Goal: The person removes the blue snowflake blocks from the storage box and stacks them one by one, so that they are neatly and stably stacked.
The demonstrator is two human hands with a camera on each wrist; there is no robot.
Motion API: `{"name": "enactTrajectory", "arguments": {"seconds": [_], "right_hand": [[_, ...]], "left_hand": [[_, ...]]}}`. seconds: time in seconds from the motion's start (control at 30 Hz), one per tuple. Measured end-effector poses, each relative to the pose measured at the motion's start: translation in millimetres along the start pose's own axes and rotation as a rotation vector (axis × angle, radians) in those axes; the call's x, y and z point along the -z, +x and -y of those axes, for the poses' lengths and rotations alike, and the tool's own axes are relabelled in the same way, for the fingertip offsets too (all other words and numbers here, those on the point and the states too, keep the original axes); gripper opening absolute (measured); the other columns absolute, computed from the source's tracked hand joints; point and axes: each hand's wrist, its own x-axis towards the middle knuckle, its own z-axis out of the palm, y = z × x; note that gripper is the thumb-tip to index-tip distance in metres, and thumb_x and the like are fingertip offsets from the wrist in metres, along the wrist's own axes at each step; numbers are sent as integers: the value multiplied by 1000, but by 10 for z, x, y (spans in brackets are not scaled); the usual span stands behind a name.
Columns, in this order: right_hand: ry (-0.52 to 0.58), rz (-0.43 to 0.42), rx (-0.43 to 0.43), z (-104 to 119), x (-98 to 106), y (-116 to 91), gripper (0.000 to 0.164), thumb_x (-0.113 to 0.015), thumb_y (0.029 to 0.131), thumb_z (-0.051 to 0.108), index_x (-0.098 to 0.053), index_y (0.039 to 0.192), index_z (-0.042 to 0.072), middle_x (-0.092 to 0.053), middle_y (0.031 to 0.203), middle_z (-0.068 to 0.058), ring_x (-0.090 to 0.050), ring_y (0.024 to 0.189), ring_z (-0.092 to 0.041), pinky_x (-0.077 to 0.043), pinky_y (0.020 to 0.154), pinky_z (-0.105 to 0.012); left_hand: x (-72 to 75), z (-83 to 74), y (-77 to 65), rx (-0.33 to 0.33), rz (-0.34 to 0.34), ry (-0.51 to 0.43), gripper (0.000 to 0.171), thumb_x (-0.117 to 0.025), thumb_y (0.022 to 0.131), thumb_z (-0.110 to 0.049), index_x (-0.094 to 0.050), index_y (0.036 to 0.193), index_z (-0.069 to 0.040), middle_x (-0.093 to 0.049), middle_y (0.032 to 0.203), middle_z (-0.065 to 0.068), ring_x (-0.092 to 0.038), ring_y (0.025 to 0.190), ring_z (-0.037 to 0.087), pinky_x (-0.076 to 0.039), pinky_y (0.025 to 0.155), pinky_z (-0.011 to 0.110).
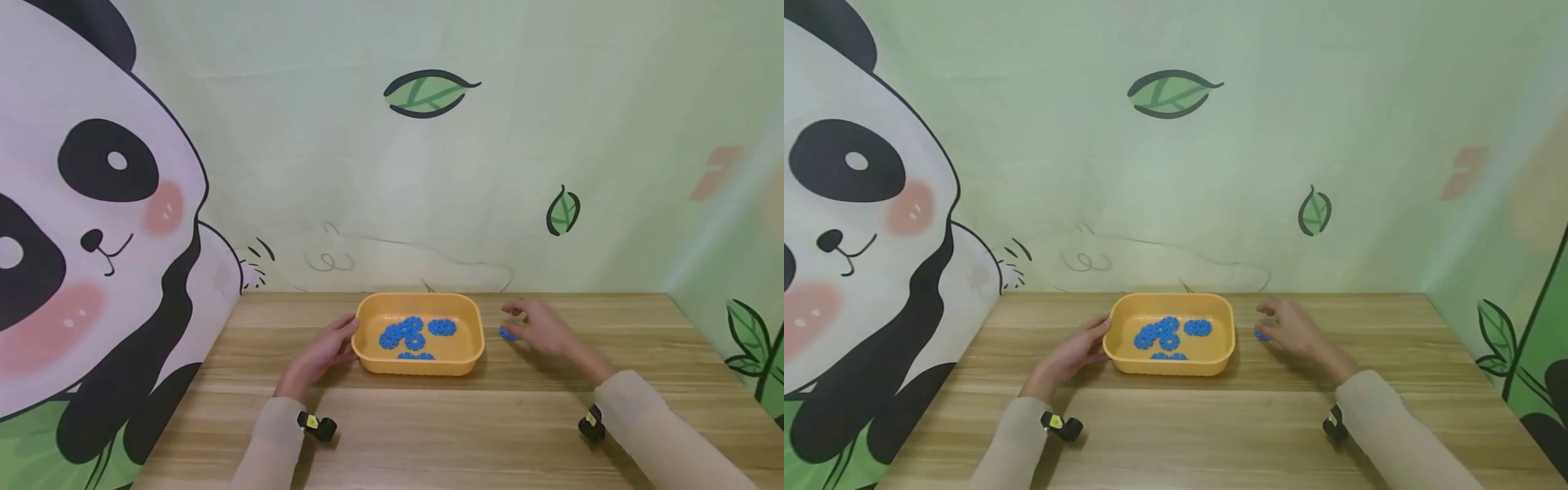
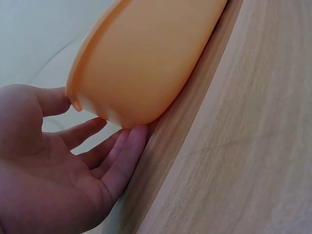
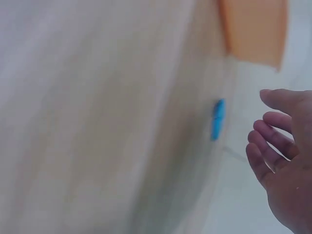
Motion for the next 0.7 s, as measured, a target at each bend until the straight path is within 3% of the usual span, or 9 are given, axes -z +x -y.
{"name": "enactTrajectory", "arguments": {"seconds": [0.17, 0.3, 0.47, 0.7], "right_hand": [[-14, -56, 43, 314, 83, 135, 29, -76, 98, 10, -71, 122, -6, -69, 117, -20, -66, 109, -39, -60, 92, -57], [-18, -32, 59, 646, 25, 258, 31, -78, 98, 15, -72, 123, -3, -69, 118, -16, -65, 111, -36, -59, 94, -55], [-48, 48, 84, 909, -217, 443, 36, -79, 98, 20, -72, 126, -1, -68, 121, -13, -64, 114, -34, -57, 98, -51], [-58, 116, 151, 1010, -612, 660, 36, -80, 96, 15, -72, 125, -5, -69, 118, -17, -66, 112, -32, -57, 98, -48]], "left_hand": [[1, -8, -6, 2, 2, 8, 62, -46, 115, -36, -29, 167, -7, -37, 167, 21, -45, 147, 36, -54, 108, 48], [5, 0, -21, -2, -2, 7, 62, -47, 115, -35, -29, 166, -6, -38, 166, 21, -46, 146, 35, -55, 107, 47], [-1, -10, -58, -5, -1, 5, 62, -46, 115, -34, -29, 167, -6, -36, 166, 22, -45, 147, 37, -55, 108, 47], [11, -11, -56, -5, 2, 20, 62, -46, 115, -35, -29, 167, -7, -36, 167, 22, -45, 147, 36, -54, 109, 47]]}}
